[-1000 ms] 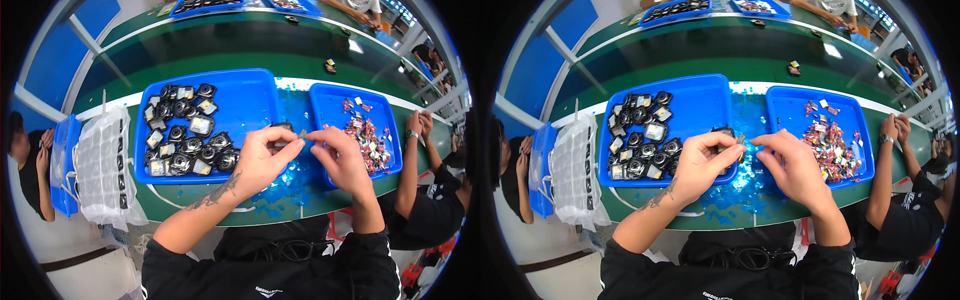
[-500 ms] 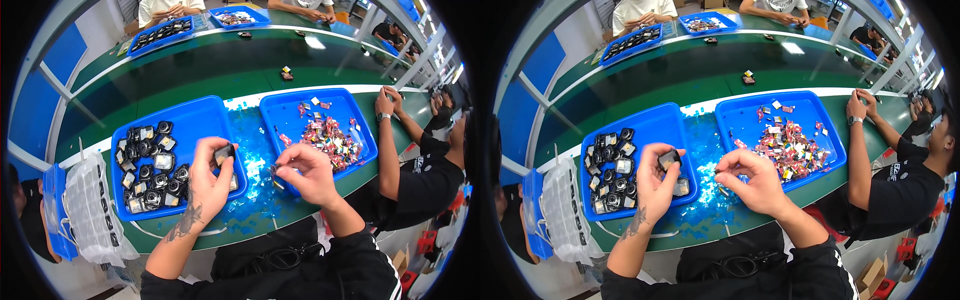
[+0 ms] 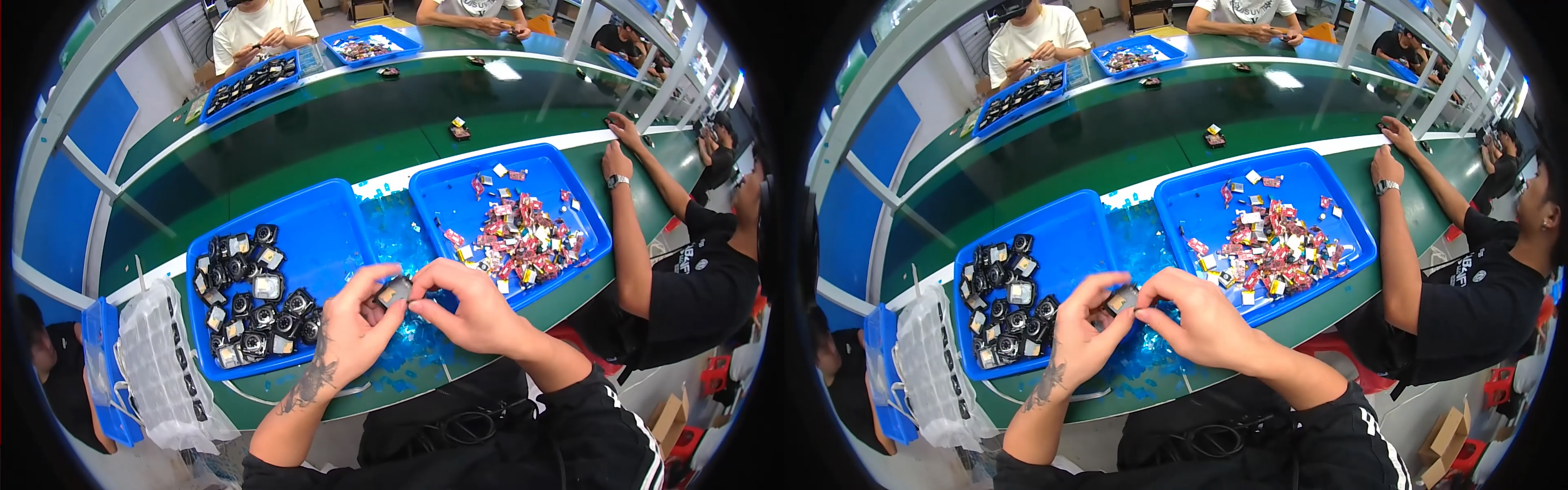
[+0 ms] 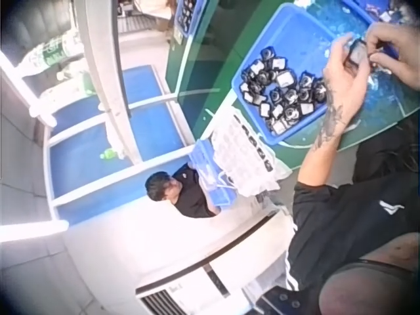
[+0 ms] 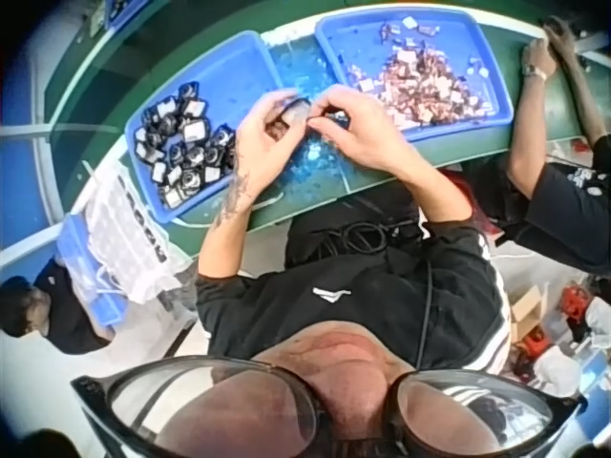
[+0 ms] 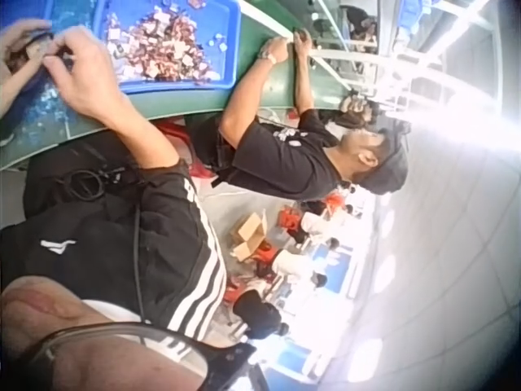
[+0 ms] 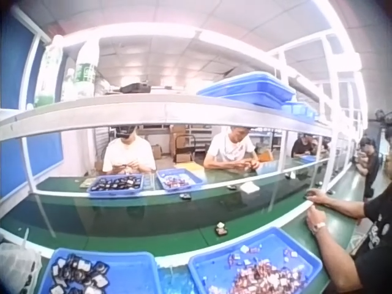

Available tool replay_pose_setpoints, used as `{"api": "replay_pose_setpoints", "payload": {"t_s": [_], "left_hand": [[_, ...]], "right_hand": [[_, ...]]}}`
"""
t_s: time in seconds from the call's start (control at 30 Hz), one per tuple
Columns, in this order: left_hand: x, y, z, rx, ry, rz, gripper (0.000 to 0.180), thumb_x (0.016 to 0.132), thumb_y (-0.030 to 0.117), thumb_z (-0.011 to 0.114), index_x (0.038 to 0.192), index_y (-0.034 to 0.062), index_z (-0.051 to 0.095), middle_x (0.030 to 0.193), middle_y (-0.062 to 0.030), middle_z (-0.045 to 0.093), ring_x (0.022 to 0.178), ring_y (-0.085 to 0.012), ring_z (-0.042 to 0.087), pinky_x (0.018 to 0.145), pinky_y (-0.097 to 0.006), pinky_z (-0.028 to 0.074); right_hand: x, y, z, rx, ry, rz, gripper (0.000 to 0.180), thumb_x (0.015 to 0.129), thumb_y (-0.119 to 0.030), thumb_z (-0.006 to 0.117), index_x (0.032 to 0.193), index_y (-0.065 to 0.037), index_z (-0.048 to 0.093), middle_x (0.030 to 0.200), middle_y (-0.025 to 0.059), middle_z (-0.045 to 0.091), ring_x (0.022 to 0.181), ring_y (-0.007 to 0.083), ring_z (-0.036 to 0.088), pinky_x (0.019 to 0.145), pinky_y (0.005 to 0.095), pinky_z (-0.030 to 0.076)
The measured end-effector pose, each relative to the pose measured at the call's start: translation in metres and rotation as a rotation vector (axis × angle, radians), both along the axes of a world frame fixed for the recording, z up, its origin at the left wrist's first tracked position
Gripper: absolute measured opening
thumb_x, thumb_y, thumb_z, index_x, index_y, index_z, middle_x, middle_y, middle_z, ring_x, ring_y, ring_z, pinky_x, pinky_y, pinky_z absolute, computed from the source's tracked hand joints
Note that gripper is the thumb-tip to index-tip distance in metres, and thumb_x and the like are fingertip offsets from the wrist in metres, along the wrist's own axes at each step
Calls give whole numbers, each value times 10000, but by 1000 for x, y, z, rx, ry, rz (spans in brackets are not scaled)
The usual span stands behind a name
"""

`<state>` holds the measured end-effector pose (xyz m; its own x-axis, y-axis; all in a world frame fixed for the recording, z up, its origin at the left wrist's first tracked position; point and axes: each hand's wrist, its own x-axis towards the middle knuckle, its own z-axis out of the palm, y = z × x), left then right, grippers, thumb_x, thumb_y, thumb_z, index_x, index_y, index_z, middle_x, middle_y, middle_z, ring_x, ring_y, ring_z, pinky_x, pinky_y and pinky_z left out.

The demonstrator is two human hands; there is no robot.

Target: Assembling small electronic components (likely camera modules or sensors) at a factory workbench.

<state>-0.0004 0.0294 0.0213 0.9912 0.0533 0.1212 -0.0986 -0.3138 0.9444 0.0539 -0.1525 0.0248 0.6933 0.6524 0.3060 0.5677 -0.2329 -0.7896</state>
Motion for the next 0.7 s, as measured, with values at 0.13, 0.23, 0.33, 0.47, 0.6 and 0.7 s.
{"api": "replay_pose_setpoints", "payload": {"t_s": [0.13, 0.23, 0.33, 0.47, 0.6, 0.7], "left_hand": [[0, -5, -3, -454, -131, -60, 456, 825, -21, 704, 1253, -13, 545, 1102, -80, 604, 935, -113, 595, 733, -226, 507], [1, -7, -13, -394, -282, -11, 449, 874, -55, 629, 1312, -45, 527, 1267, -145, 547, 1093, -179, 587, 916, -291, 511], [2, -4, -17, -625, -178, 17, 377, 927, -11, 580, 1298, -62, 530, 1246, -157, 584, 1089, -187, 606, 917, -297, 523], [3, -4, -17, -854, -26, 51, 323, 973, 60, 541, 1272, -62, 546, 1141, -147, 653, 1029, -186, 645, 912, -309, 540], [3, -6, -14, -862, 34, 9, 310, 967, 66, 559, 1248, -65, 560, 1156, -144, 649, 1030, -174, 644, 893, -308, 554], [1, -6, -15, -808, 45, -51, 347, 944, 28, 582, 1278, -60, 544, 1180, -141, 639, 1060, -173, 630, 916, -299, 539]], "right_hand": [[-2, 8, -9, 541, 684, -79, 101, 895, -33, 647, 970, -1, 588, 913, 11, 618, 828, 47, 582, 734, 204, 484], [-8, 11, -6, 572, 763, -71, 97, 887, -31, 655, 966, -9, 604, 965, 17, 606, 885, 59, 579, 738, 202, 482], [-10, 13, -10, 523, 528, -70, 86, 862, -26, 677, 932, -19, 628, 1047, 53, 578, 976, 96, 569, 748, 224, 491], [-5, 3, 5, 254, 76, -237, 111, 787, 6, 715, 873, -22, 650, 922, 58, 624, 883, 137, 584, 703, 269, 470], [-10, 5, 23, 149, 9, -225, 119, 775, 5, 727, 885, -21, 688, 799, 67, 663, 608, 134, 571, 555, 258, 443], [-5, 13, 24, 85, -107, -259, 148, 759, 16, 731, 898, -26, 700, 771, 71, 668, 542, 140, 544, 486, 269, 414]]}}
